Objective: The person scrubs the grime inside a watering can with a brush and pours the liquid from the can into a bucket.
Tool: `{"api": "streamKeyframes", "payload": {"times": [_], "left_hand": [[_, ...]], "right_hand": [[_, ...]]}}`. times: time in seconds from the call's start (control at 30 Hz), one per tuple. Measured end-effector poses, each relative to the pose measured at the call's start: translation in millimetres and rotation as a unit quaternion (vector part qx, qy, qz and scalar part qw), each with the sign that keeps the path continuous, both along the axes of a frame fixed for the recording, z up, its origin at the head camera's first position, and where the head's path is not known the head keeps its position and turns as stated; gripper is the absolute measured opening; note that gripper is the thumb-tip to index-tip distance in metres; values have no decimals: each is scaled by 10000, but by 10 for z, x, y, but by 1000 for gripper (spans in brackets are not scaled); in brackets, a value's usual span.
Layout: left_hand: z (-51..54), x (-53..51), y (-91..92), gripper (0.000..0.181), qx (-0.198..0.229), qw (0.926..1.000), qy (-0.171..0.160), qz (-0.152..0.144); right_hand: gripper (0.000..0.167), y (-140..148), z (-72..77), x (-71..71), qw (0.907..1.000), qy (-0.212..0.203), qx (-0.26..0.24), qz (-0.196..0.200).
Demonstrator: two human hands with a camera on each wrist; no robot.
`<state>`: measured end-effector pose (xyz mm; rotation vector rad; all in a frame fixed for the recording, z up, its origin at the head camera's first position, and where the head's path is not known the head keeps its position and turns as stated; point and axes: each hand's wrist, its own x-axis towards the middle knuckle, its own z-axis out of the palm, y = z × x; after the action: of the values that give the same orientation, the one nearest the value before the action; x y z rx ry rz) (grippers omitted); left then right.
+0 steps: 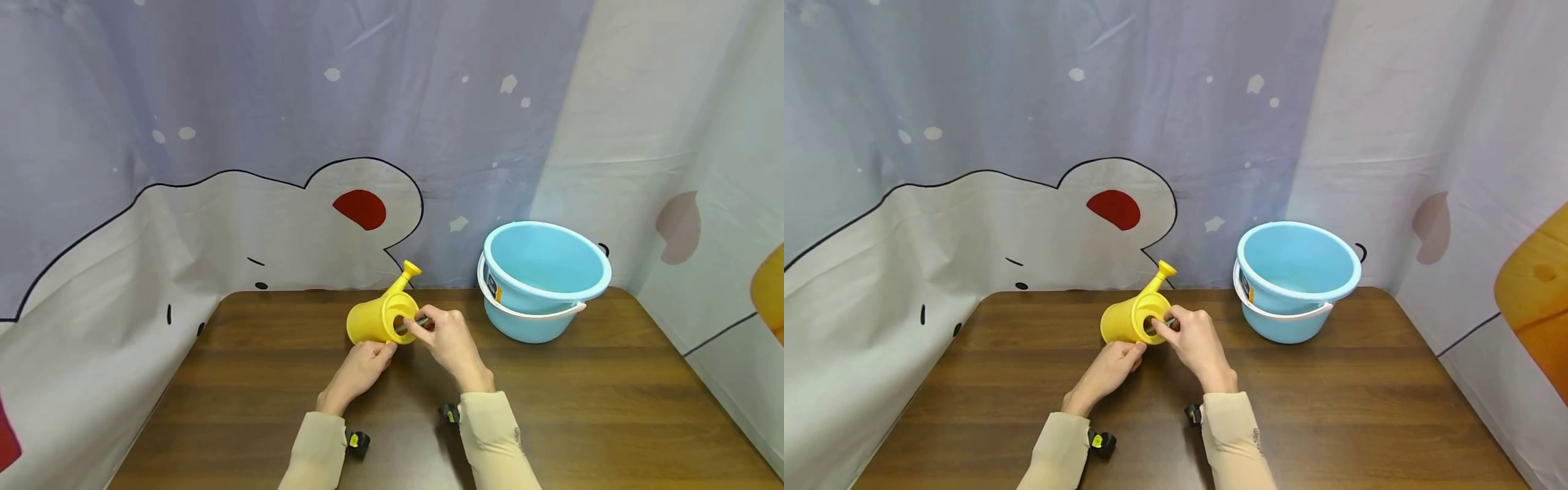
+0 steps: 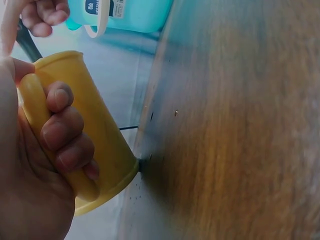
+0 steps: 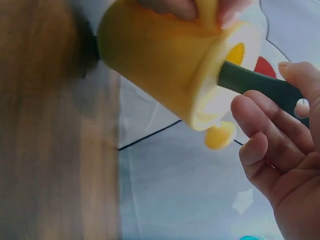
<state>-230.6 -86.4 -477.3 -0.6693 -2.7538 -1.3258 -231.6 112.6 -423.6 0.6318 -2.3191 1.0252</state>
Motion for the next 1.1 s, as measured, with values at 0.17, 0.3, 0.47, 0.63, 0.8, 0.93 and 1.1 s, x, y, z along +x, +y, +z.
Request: {"api": "streamKeyframes", "payload": {"times": [0.17, 0.3, 0.47, 0.63, 0.8, 0.93, 1.1], "left_hand": [[-1, 2, -3, 51, -5, 10000, -92, -29], [-14, 9, -11, 51, -76, 9999, -27, -65], [-10, 14, -13, 49, -108, 9999, 71, 23], [-17, 8, -14, 50, -157, 9998, 56, 67], [-28, 10, -37, 50, -224, 9997, 63, 115], [-12, 17, -36, 49, -212, 9996, 162, 90], [12, 12, -9, 49, -128, 9998, 136, 30]], "right_hand": [[13, 26, 65, 33, 9994, 341, -10, 59], [15, 23, 77, 51, 9984, 522, -102, 180], [15, -9, 18, 30, 9990, 331, -194, 249], [18, -80, -98, -12, 9992, -196, -260, 229], [20, -144, -155, -26, 9983, -471, -278, 212], [18, -129, -128, -20, 9988, -424, -214, 115], [13, -51, -24, 2, 9998, -164, -97, 75]]}}
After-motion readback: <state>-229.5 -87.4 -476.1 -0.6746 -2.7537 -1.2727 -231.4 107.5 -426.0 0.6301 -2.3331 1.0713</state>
